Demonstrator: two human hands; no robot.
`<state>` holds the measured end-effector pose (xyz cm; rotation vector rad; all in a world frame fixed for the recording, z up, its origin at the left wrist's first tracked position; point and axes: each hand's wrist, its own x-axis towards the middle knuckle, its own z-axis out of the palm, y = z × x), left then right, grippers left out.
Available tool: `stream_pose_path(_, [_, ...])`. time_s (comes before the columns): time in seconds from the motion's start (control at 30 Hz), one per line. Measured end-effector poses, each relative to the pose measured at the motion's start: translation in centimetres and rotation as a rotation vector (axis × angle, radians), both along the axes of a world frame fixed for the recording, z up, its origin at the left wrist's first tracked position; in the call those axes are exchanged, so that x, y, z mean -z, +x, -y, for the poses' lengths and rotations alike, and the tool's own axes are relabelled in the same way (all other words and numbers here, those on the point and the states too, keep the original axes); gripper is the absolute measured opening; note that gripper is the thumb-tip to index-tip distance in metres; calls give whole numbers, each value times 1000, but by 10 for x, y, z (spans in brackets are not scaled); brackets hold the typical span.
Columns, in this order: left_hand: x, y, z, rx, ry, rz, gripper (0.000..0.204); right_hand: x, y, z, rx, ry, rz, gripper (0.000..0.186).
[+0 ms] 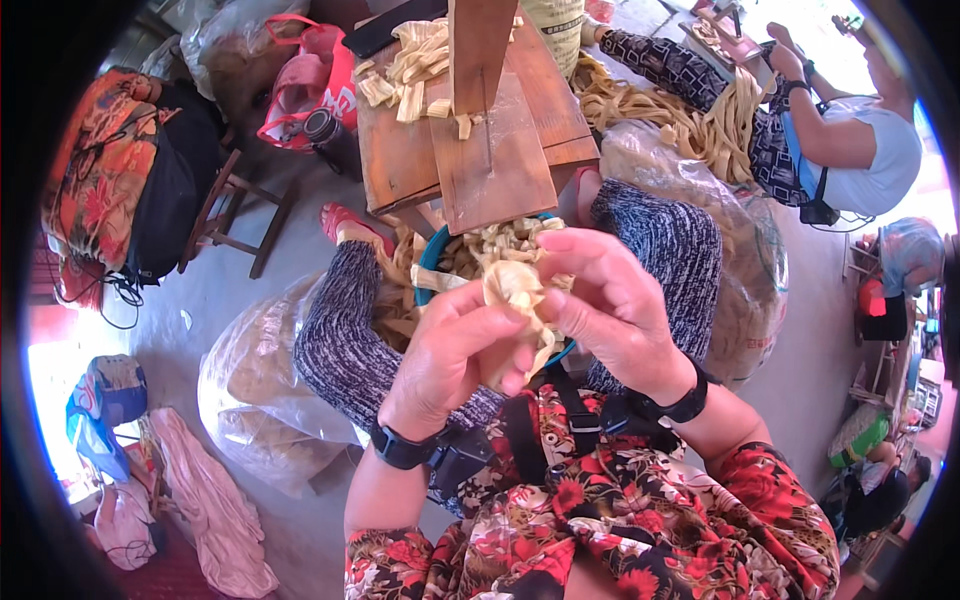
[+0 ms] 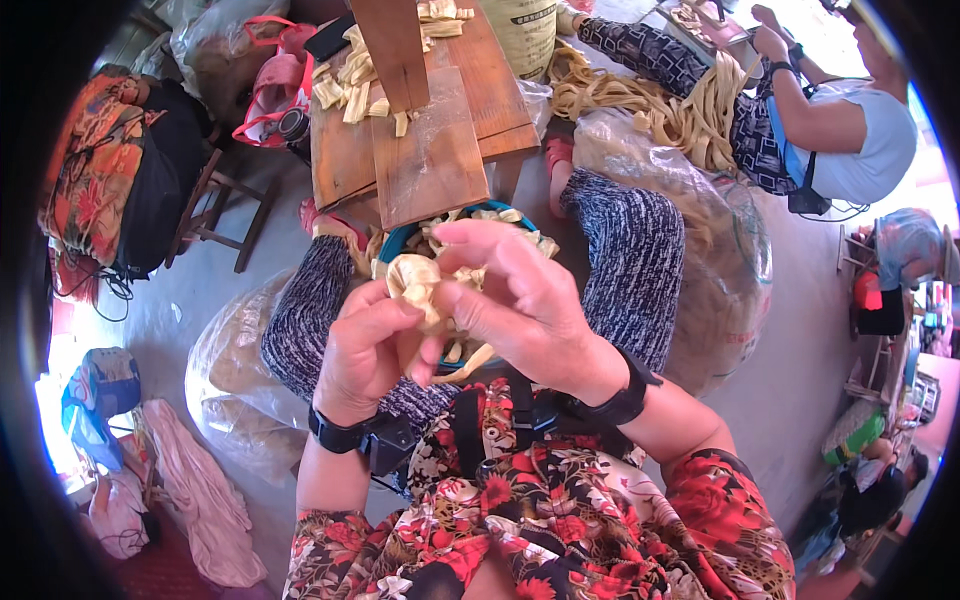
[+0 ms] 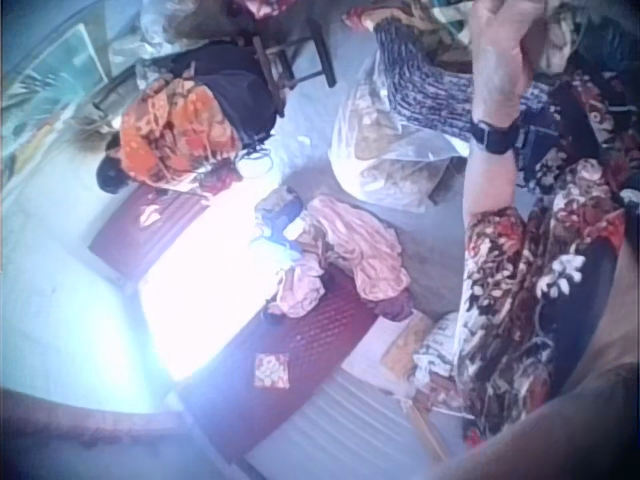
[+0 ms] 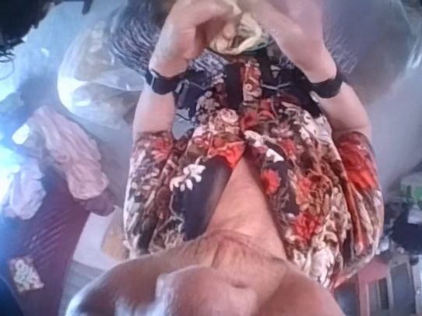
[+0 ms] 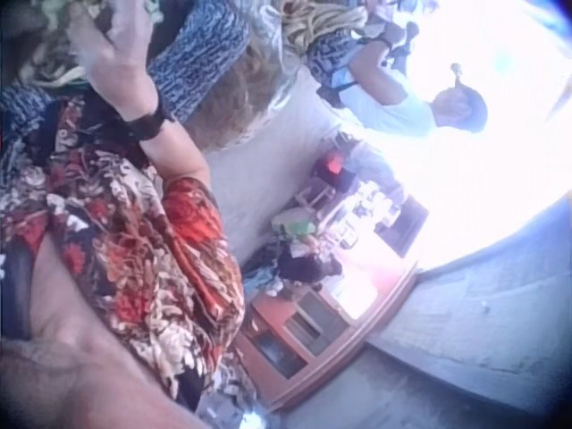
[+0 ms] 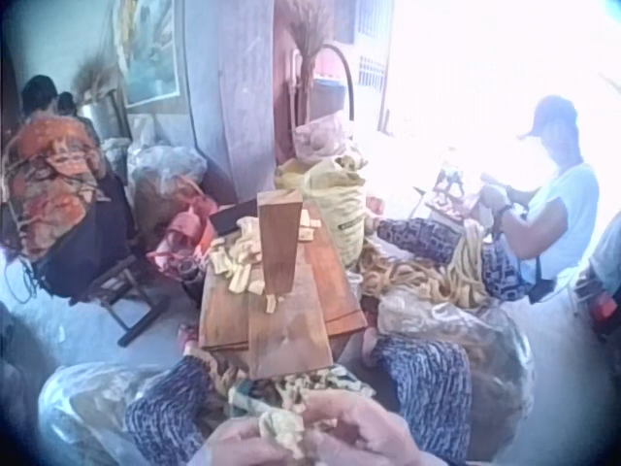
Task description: The person ties knots in individual strips of yellow bean curd by hand and places the finished knots into a blue bowl.
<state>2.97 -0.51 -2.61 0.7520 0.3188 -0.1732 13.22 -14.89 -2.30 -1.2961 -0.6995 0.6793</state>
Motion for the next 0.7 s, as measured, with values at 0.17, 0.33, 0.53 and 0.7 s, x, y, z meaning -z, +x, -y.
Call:
stream_pose_path(0.17, [-12,2,7,-70,451,-148,20,-2,12,3,-93,-294,202,19])
stream_pose_path(0.33, [-1,-19,-19,-239,530,20,18,-30,8,19,-125,-269,-258,26])
stream_pose_path(0.53, [-7,-17,-23,-333,639,-61,13,-1,27,6,-107,-185,161,39])
stream_pose_path(0.7, [-16,-6,-12,-321,803,97,11,-27,38,-11,-546,-438,-272,40])
